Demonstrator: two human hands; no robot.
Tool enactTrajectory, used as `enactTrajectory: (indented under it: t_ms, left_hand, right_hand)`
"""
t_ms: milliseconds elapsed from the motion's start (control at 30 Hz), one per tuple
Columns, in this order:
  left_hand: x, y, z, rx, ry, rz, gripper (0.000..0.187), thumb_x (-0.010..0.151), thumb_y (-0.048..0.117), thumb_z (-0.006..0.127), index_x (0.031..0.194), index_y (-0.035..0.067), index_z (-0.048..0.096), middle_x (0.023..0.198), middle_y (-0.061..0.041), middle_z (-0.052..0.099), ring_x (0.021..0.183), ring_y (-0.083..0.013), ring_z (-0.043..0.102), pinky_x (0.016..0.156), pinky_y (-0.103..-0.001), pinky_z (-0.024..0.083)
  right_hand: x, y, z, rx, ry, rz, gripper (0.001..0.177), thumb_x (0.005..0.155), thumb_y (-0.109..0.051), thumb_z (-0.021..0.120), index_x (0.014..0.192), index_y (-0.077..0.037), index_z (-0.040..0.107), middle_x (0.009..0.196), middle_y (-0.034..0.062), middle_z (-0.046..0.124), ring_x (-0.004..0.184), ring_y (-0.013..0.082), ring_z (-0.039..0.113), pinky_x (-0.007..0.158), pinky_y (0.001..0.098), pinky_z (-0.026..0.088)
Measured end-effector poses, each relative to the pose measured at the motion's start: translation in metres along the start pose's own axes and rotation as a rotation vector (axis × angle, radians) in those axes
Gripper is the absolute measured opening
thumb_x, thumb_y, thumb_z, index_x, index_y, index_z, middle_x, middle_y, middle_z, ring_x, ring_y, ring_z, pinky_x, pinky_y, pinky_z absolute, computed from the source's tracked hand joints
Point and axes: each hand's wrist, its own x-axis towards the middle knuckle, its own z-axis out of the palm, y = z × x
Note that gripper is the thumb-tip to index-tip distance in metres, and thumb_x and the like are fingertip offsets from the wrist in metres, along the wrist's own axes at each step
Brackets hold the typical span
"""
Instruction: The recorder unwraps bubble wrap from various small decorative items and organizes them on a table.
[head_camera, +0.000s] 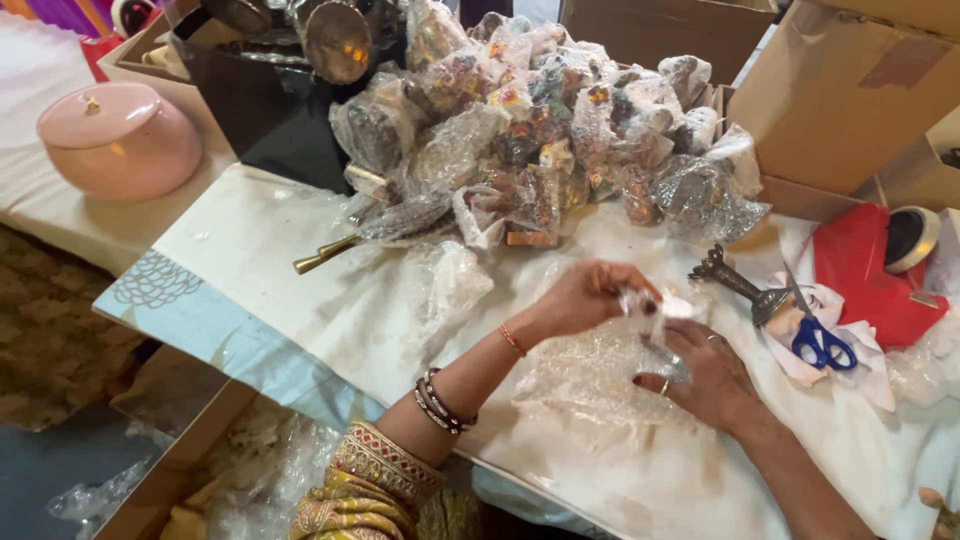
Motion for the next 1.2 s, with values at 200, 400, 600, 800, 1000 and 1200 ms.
enactTrajectory:
  t_ms: [200,400,600,800,1000,1200]
  left_hand:
    - [-0.046,0.052,-0.051,0.135,0.344,-0.075,0.020,0.092,0.008,0.076,0.111,0.014,0.075,0.114,-0.002,0.075,0.097,-0.0106,0.077,0.078,-0.026,0.063]
    - [-0.137,0.073,-0.133,0.509,0.652,-0.069,0.014,0.088,0.009,0.080,0.101,0.013,0.079,0.119,-0.006,0.072,0.095,-0.0140,0.074,0.072,-0.029,0.063]
    - [-0.217,0.094,-0.176,0.411,1.319,-0.219,0.018,0.092,0.004,0.082,0.109,0.009,0.078,0.083,0.004,0.069,0.062,-0.0060,0.046,0.051,-0.019,0.033]
    - [-0.262,0.079,-0.212,0.109,1.449,-0.033,0.019,0.096,-0.002,0.076,0.107,0.001,0.062,0.085,-0.001,0.068,0.065,-0.0079,0.061,0.056,-0.021,0.049]
    - [-0.267,0.070,-0.242,0.211,1.312,-0.163,0.035,0.095,0.001,0.065,0.130,0.002,0.063,0.113,-0.008,0.070,0.089,-0.0134,0.074,0.071,-0.025,0.061]
    - [-0.239,0.104,-0.219,1.020,1.081,-0.375,0.061,0.082,0.007,0.078,0.138,-0.003,0.055,0.141,-0.024,0.052,0.100,-0.0285,0.067,0.071,-0.035,0.056]
  right_hand:
    - [-0.004,-0.005,-0.011,0.167,0.160,-0.220,0.058,0.077,-0.053,0.075,0.126,-0.021,0.068,0.143,0.0001,0.058,0.135,0.0220,0.050,0.110,0.0428,0.040]
    - [-0.005,-0.004,-0.007,0.220,0.183,-0.229,0.052,0.081,-0.048,0.073,0.124,-0.020,0.069,0.141,-0.0015,0.059,0.134,0.0212,0.051,0.109,0.0415,0.042]
    - [-0.008,-0.010,-0.014,0.209,0.148,-0.176,0.048,0.082,-0.047,0.071,0.123,-0.022,0.069,0.140,-0.0024,0.060,0.133,0.0204,0.052,0.109,0.0418,0.041]
    - [-0.008,-0.007,-0.008,0.209,0.183,-0.189,0.046,0.083,-0.045,0.071,0.123,-0.023,0.069,0.140,-0.0032,0.061,0.133,0.0205,0.052,0.111,0.0410,0.041]
    - [-0.008,-0.010,-0.012,0.211,0.169,-0.175,0.045,0.084,-0.043,0.070,0.124,-0.024,0.069,0.141,-0.0036,0.060,0.134,0.0208,0.051,0.112,0.0415,0.040]
    - [-0.006,-0.005,-0.006,0.215,0.172,-0.175,0.045,0.084,-0.044,0.070,0.124,-0.024,0.069,0.141,-0.0046,0.060,0.134,0.0192,0.051,0.112,0.0421,0.039]
